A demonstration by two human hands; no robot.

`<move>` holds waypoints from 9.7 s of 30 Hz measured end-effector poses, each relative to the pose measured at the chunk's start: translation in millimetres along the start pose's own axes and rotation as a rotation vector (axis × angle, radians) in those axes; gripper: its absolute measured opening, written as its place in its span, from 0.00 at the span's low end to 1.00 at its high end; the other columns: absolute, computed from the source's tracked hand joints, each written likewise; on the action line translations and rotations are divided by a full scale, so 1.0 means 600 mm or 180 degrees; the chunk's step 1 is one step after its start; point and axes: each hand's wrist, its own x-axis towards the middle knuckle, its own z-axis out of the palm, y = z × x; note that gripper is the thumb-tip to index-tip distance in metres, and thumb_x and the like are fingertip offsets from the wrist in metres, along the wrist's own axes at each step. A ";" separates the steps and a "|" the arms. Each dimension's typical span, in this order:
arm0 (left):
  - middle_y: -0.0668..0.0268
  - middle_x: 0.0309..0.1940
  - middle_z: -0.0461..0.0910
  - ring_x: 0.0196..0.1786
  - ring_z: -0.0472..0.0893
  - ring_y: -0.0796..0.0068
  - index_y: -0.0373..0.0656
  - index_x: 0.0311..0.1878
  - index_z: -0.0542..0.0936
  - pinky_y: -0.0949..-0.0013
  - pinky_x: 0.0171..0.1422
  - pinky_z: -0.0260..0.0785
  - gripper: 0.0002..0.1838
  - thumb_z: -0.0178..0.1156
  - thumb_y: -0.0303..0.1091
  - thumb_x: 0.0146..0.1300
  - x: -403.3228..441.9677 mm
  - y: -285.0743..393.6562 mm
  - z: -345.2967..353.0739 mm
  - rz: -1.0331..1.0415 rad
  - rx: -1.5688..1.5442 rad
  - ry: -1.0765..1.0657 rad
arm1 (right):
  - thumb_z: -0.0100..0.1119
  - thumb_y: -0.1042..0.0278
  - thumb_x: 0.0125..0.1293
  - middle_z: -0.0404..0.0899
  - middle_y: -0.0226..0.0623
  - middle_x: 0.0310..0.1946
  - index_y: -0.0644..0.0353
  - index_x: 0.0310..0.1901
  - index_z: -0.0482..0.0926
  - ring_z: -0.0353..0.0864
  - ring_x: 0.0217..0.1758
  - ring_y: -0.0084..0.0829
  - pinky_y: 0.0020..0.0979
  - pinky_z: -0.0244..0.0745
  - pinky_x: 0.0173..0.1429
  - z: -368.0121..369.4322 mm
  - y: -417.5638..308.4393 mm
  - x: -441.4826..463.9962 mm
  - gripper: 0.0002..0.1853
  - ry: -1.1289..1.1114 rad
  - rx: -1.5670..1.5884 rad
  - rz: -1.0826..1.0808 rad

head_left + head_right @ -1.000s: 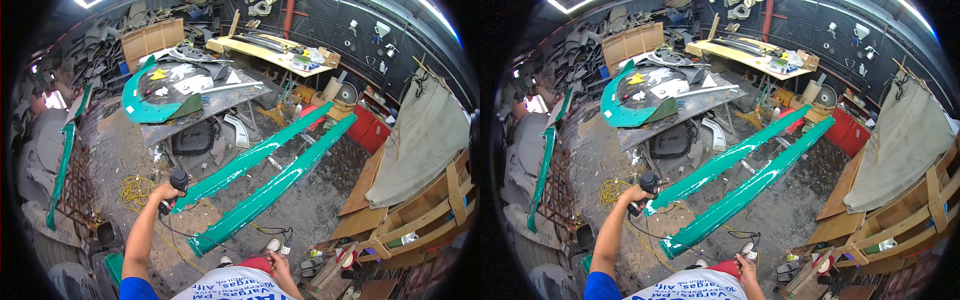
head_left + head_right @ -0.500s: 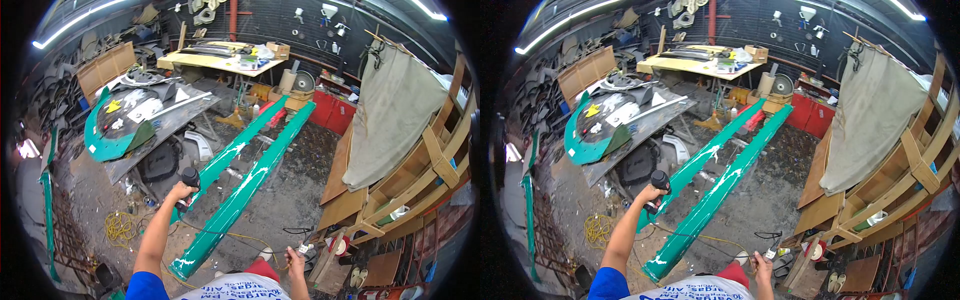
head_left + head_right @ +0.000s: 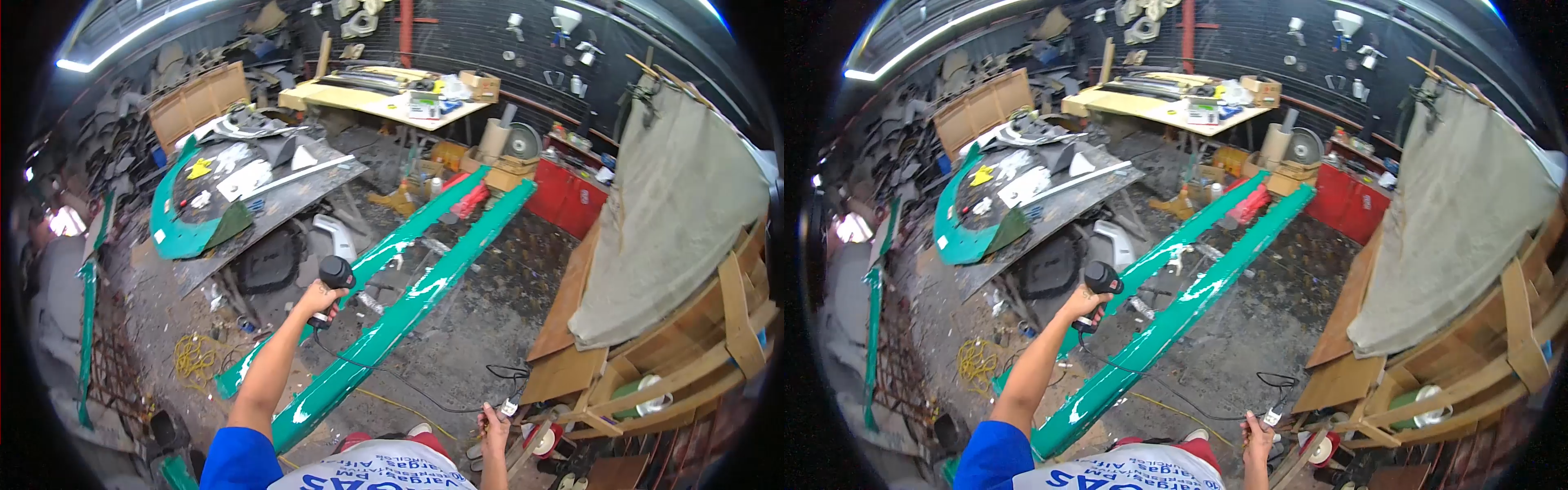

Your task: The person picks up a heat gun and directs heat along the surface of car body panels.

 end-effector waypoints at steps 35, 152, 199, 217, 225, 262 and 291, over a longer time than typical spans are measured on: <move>0.58 0.18 0.80 0.16 0.79 0.71 0.30 0.30 0.80 0.66 0.19 0.73 0.20 0.68 0.43 0.55 -0.279 -0.336 -0.375 -0.0112 0.0502 -0.0179 | 0.64 0.61 0.62 0.75 0.28 0.19 0.59 0.33 0.79 0.68 0.16 0.16 0.18 0.54 0.18 0.151 0.325 -0.501 0.10 0.0017 -0.0274 0.0285; 0.59 0.23 0.79 0.19 0.76 0.76 0.41 0.40 0.77 0.70 0.23 0.72 0.22 0.64 0.52 0.59 0.214 -0.640 -0.674 -0.1399 -0.1572 -0.3163 | 0.66 0.58 0.60 0.77 0.28 0.23 0.53 0.34 0.75 0.71 0.20 0.20 0.21 0.59 0.18 0.921 0.887 -0.949 0.11 0.3218 0.1865 0.0808; 0.61 0.16 0.77 0.14 0.75 0.75 0.33 0.40 0.77 0.72 0.17 0.66 0.17 0.67 0.39 0.59 -0.334 -0.516 -0.724 0.0598 0.0621 -0.1962 | 0.68 0.65 0.59 0.79 0.32 0.23 0.57 0.29 0.75 0.71 0.17 0.18 0.18 0.55 0.15 0.561 0.804 -1.049 0.10 0.2665 0.1581 -0.0154; 0.60 0.16 0.77 0.13 0.76 0.74 0.32 0.32 0.78 0.70 0.17 0.68 0.19 0.65 0.43 0.60 -0.259 -0.339 -0.493 0.0692 0.0106 -0.0802 | 0.68 0.61 0.60 0.76 0.27 0.20 0.57 0.28 0.77 0.67 0.15 0.16 0.18 0.54 0.16 0.412 0.539 -0.866 0.11 0.2739 0.1118 -0.0505; 0.59 0.18 0.78 0.13 0.75 0.72 0.34 0.40 0.76 0.70 0.17 0.67 0.14 0.64 0.37 0.60 -0.357 -0.397 -0.464 0.0052 -0.0347 -0.0835 | 0.67 0.65 0.60 0.76 0.29 0.19 0.58 0.28 0.76 0.66 0.13 0.17 0.19 0.51 0.15 0.274 0.463 -0.783 0.10 0.2363 0.0811 -0.0270; 0.60 0.17 0.77 0.14 0.76 0.74 0.33 0.42 0.75 0.70 0.17 0.69 0.18 0.67 0.38 0.59 -0.303 -0.225 0.069 -0.0092 -0.0526 -0.0183 | 0.68 0.63 0.59 0.77 0.29 0.19 0.60 0.30 0.79 0.68 0.16 0.16 0.17 0.57 0.19 -0.090 0.043 -0.301 0.11 0.1331 0.0038 -0.0873; 0.59 0.18 0.79 0.14 0.76 0.74 0.33 0.39 0.77 0.70 0.18 0.69 0.19 0.66 0.43 0.59 0.087 0.139 0.460 0.0050 -0.1293 0.0602 | 0.68 0.62 0.60 0.76 0.27 0.19 0.58 0.30 0.79 0.69 0.15 0.15 0.16 0.54 0.14 -0.150 -0.306 0.366 0.10 0.0383 -0.0209 -0.0452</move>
